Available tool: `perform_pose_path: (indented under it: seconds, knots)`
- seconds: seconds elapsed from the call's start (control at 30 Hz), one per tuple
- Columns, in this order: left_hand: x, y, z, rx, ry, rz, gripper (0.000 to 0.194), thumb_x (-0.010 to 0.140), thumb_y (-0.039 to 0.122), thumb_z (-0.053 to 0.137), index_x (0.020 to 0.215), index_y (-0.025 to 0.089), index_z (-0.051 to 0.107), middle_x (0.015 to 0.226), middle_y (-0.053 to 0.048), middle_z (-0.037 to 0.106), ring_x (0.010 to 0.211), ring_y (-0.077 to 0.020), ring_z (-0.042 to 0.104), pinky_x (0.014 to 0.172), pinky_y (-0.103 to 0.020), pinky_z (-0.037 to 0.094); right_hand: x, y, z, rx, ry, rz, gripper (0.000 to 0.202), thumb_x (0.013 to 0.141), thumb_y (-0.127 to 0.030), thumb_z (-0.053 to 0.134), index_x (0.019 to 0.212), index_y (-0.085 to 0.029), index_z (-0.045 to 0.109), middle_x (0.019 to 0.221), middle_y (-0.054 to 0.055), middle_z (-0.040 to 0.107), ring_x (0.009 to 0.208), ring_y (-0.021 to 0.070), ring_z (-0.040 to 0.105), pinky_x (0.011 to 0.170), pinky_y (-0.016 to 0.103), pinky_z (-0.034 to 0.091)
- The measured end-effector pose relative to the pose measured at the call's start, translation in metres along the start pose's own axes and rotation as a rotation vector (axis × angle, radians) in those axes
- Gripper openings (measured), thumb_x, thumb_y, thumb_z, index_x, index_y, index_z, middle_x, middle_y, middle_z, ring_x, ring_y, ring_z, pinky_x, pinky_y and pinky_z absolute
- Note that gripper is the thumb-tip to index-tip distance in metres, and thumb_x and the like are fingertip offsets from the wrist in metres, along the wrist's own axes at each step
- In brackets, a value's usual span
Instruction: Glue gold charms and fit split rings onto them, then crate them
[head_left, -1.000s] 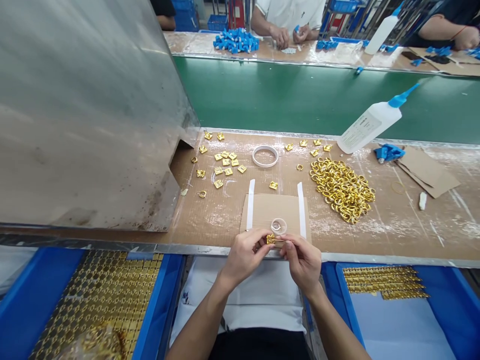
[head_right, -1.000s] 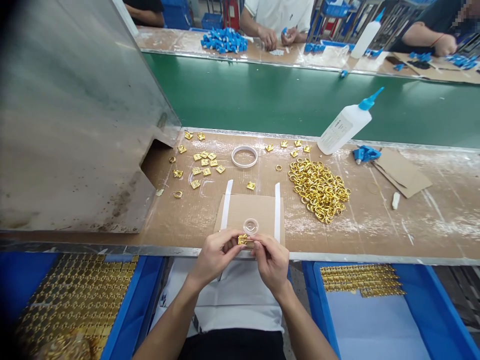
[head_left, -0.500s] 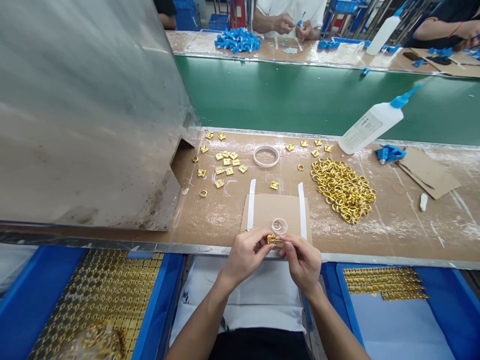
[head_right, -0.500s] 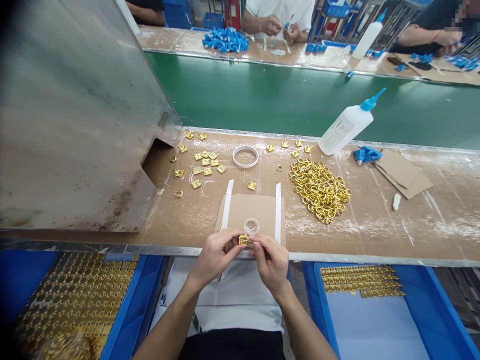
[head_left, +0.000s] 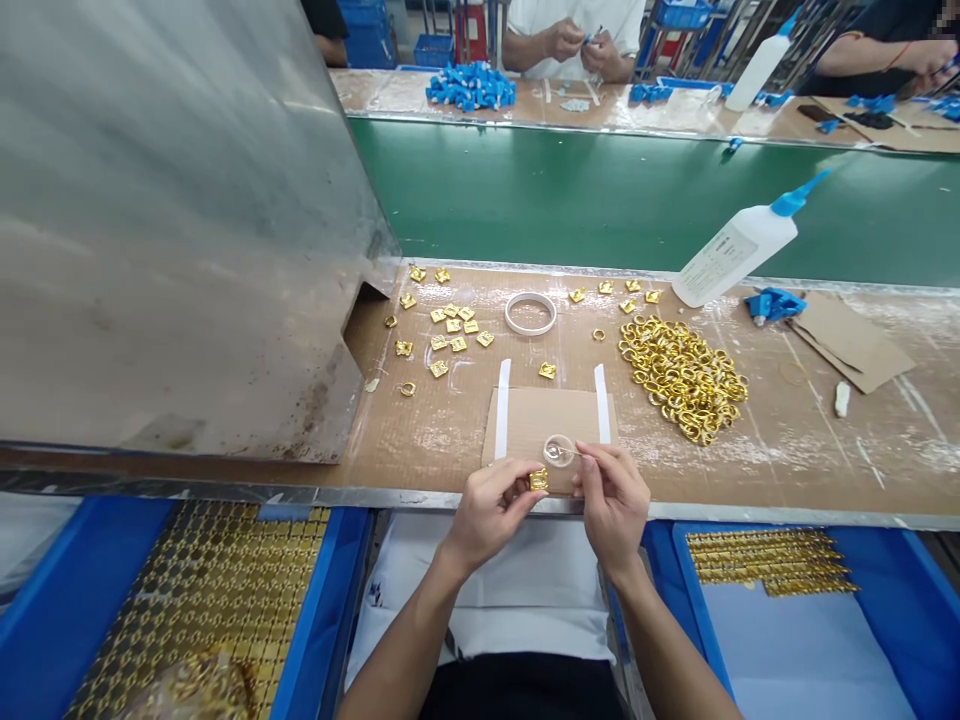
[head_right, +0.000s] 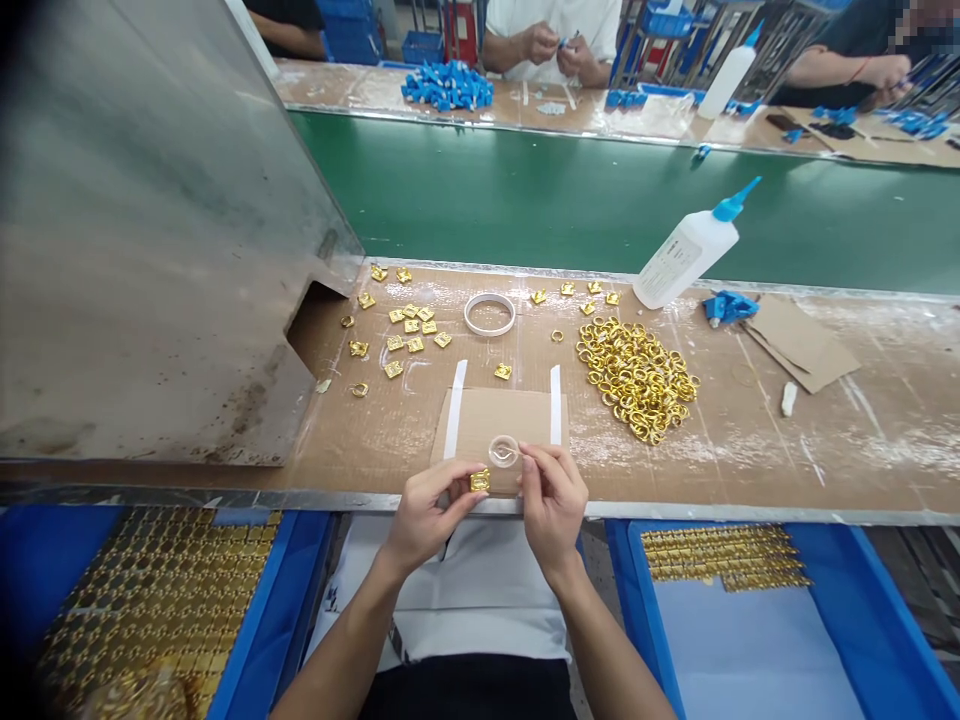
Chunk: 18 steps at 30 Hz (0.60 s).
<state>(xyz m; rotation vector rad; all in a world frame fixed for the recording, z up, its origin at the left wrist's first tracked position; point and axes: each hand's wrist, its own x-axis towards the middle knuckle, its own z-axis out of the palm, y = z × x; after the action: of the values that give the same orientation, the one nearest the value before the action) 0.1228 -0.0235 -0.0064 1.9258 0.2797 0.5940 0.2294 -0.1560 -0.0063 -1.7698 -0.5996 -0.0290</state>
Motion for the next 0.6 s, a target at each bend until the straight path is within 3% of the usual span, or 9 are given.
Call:
perform_pose_path:
  seconds: [0.13, 0.23, 0.27, 0.33, 0.4, 0.5, 0.6]
  knots:
    - [-0.003, -0.001, -0.005, -0.025, 0.061, 0.091, 0.021, 0.094, 0.036, 0.065, 0.102, 0.017, 0.071, 0.076, -0.004, 0.071, 0.060, -0.0122, 0.061, 0.059, -0.023, 0.052, 0.003, 0.006, 0.005, -0.029, -0.057, 0.033, 0.025, 0.098, -0.032, 0.059, 0.116, -0.022, 0.073, 0.090, 0.006, 0.063, 0.059, 0.0128, 0.060, 0.049, 0.026, 0.052]
    - [-0.005, 0.001, -0.010, -0.032, 0.089, 0.131, 0.020, 0.095, 0.035, 0.065, 0.102, 0.017, 0.071, 0.077, -0.004, 0.072, 0.062, -0.0128, 0.062, 0.060, -0.024, 0.053, -0.001, 0.005, -0.001, 0.071, -0.023, 0.059, 0.047, 0.095, -0.036, 0.063, 0.140, -0.025, 0.053, 0.102, 0.005, 0.059, 0.056, 0.0094, 0.059, 0.046, 0.023, 0.051]
    - [-0.006, 0.003, -0.012, -0.032, 0.087, 0.136, 0.020, 0.094, 0.035, 0.065, 0.103, 0.017, 0.071, 0.076, -0.004, 0.072, 0.063, -0.0130, 0.062, 0.061, -0.024, 0.053, -0.003, 0.002, -0.005, 0.082, 0.018, 0.058, 0.049, 0.095, -0.037, 0.063, 0.141, -0.025, 0.050, 0.103, 0.004, 0.059, 0.057, 0.0092, 0.059, 0.047, 0.022, 0.051]
    - [-0.009, 0.007, -0.015, -0.030, 0.066, 0.148, 0.021, 0.094, 0.035, 0.066, 0.103, 0.017, 0.072, 0.075, -0.004, 0.071, 0.063, -0.0135, 0.062, 0.061, -0.024, 0.053, -0.010, -0.011, -0.014, 0.037, 0.054, 0.050, 0.034, 0.097, -0.039, 0.061, 0.126, -0.022, 0.059, 0.094, 0.003, 0.061, 0.059, 0.0108, 0.061, 0.050, 0.022, 0.052]
    - [-0.013, 0.012, -0.018, -0.033, 0.029, 0.163, 0.022, 0.094, 0.036, 0.066, 0.104, 0.018, 0.072, 0.075, -0.004, 0.071, 0.063, -0.0140, 0.063, 0.061, -0.025, 0.054, -0.018, -0.029, -0.020, -0.015, -0.105, 0.073, 0.023, 0.098, -0.041, 0.057, 0.100, -0.020, 0.068, 0.076, 0.002, 0.064, 0.056, 0.0128, 0.060, 0.050, 0.023, 0.050]
    - [-0.020, 0.020, -0.022, -0.052, -0.043, 0.174, 0.021, 0.094, 0.035, 0.065, 0.104, 0.017, 0.072, 0.078, -0.005, 0.073, 0.065, -0.0147, 0.064, 0.062, -0.026, 0.054, -0.028, -0.052, -0.020, 0.053, -0.458, 0.183, 0.034, 0.098, -0.047, 0.056, 0.085, -0.018, 0.070, 0.064, 0.002, 0.066, 0.050, 0.0126, 0.056, 0.047, 0.023, 0.046]
    - [-0.028, 0.029, -0.026, -0.050, -0.094, 0.130, 0.017, 0.095, 0.031, 0.063, 0.101, 0.017, 0.071, 0.080, -0.006, 0.072, 0.067, -0.0149, 0.064, 0.064, -0.026, 0.054, -0.035, -0.062, -0.015, 0.155, -0.577, 0.291, 0.040, 0.094, -0.054, 0.059, 0.080, -0.017, 0.069, 0.064, 0.001, 0.065, 0.051, 0.0117, 0.054, 0.046, 0.022, 0.044]
